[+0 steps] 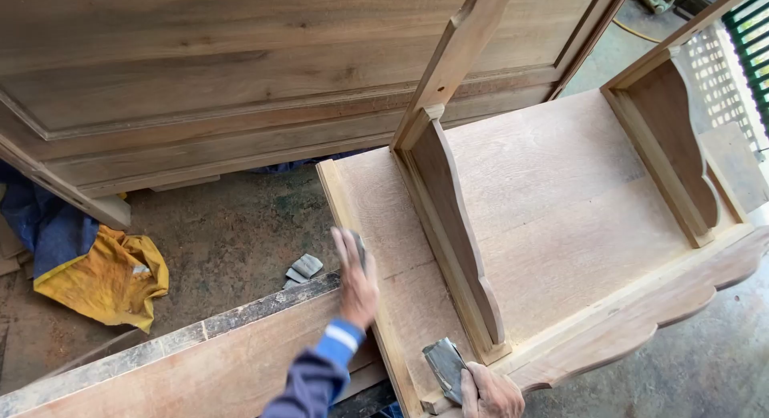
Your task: The recorder is sanding the surfaces and inner edges of a wooden shelf unit using sandpaper.
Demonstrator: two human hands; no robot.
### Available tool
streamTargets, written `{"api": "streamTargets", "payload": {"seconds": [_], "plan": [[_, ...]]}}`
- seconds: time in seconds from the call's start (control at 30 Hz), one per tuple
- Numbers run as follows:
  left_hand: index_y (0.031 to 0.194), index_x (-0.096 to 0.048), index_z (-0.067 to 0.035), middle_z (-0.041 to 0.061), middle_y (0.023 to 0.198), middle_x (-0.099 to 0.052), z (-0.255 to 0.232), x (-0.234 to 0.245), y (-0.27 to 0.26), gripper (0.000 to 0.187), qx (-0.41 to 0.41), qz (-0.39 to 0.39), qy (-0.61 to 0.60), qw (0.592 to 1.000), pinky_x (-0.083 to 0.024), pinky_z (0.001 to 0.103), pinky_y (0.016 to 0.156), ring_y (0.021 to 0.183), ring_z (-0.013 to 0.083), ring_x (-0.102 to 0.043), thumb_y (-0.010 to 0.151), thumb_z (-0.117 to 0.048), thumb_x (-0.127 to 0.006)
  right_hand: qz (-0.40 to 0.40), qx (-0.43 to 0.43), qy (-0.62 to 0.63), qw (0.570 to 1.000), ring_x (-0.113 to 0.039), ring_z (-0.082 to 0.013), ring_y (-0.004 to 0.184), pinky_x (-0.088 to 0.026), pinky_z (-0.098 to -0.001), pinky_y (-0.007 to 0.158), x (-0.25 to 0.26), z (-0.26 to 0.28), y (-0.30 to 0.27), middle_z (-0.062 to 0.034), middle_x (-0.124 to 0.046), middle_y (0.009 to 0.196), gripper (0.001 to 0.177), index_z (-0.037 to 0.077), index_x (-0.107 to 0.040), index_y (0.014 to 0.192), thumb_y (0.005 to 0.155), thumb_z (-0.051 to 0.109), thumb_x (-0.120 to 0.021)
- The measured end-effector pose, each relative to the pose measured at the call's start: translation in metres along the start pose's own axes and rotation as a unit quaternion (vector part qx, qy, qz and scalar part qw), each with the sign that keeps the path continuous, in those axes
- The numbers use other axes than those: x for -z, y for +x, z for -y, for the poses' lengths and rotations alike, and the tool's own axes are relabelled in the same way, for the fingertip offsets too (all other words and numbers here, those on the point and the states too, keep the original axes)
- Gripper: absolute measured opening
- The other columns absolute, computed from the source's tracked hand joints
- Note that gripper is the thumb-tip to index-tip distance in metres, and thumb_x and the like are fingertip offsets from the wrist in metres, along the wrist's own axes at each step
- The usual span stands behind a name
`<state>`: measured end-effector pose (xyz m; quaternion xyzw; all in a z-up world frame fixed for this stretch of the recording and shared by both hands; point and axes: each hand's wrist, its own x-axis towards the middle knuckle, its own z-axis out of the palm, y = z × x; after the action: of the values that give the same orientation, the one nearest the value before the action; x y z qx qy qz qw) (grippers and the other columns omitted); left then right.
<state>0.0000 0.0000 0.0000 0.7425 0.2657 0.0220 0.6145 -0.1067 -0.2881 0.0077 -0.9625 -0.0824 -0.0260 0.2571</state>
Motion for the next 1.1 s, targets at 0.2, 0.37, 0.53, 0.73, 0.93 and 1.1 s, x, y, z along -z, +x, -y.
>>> {"api": "streamTargets", "payload": {"seconds": [0.2,0.37,0.53,0.73,0.93,1.1], "plan": [[0.163,0.001,-0.004,0.026,0.17,0.006,0.068,-0.023,-0.003,0.071,-0.107,-0.052,0.177,0.977,-0.006,0.048,0.129,0.159,0.0419,0.001,0.108,-0.037,-0.029,0.012,0.0,0.003,1.0,-0.073,-0.0196,0.058,-0.052,-0.0351,0.058,-0.004,-0.01,-0.002,-0.008,-0.072,0.065,0.012,0.011,-0.074,0.086,0.075,0.015,-0.076],[0.164,0.001,-0.004,0.025,0.17,0.011,0.034,0.027,0.158,0.07,-0.102,-0.047,0.105,0.988,-0.005,0.046,0.129,0.158,0.0406,0.004,0.109,-0.042,-0.019,0.025,0.042,-0.027,0.998,-0.073,-0.0218,0.056,-0.054,-0.0363,0.056,-0.033,-0.066,-0.019,-0.0081,-0.074,0.065,0.016,0.01,-0.074,0.087,0.073,0.017,-0.078],[0.165,-0.002,-0.009,0.021,0.173,0.008,0.024,0.021,0.14,0.07,-0.096,-0.078,0.099,0.987,-0.01,0.044,0.13,0.159,0.0381,0.0,0.108,-0.044,-0.024,0.005,-0.001,-0.009,1.0,-0.073,-0.0219,0.056,-0.053,-0.0366,0.056,-0.024,-0.051,-0.018,-0.0085,-0.072,0.063,0.013,0.01,-0.074,0.087,0.074,0.015,-0.077],[0.163,0.003,-0.007,0.023,0.17,0.009,0.056,-0.014,-0.021,0.071,-0.119,-0.002,0.17,0.978,-0.003,0.048,0.127,0.157,0.0412,0.005,0.107,-0.039,-0.026,0.031,0.023,-0.016,0.999,-0.072,-0.025,0.055,-0.054,-0.0378,0.054,-0.045,-0.077,-0.027,-0.0089,-0.073,0.062,0.013,0.011,-0.075,0.083,0.072,0.018,-0.078],[0.163,-0.008,0.001,0.031,0.17,0.003,0.051,0.009,0.085,0.068,-0.155,-0.054,0.097,0.982,-0.013,0.047,0.13,0.159,0.0467,-0.006,0.109,-0.02,-0.042,-0.053,0.05,0.006,0.997,-0.069,-0.0265,0.064,-0.051,-0.0378,0.063,0.011,0.02,0.008,-0.0108,-0.072,0.076,0.013,0.008,-0.071,0.09,0.079,0.015,-0.071],[0.166,-0.009,-0.006,0.023,0.173,0.001,0.055,0.017,0.118,0.067,-0.163,-0.064,0.193,0.965,-0.011,0.047,0.132,0.16,0.0444,-0.003,0.112,-0.027,-0.043,-0.019,0.006,-0.008,1.0,-0.063,-0.0293,0.063,-0.045,-0.0399,0.063,0.017,0.036,0.011,-0.0096,-0.069,0.074,0.008,0.007,-0.071,0.09,0.084,0.013,-0.07]]}}
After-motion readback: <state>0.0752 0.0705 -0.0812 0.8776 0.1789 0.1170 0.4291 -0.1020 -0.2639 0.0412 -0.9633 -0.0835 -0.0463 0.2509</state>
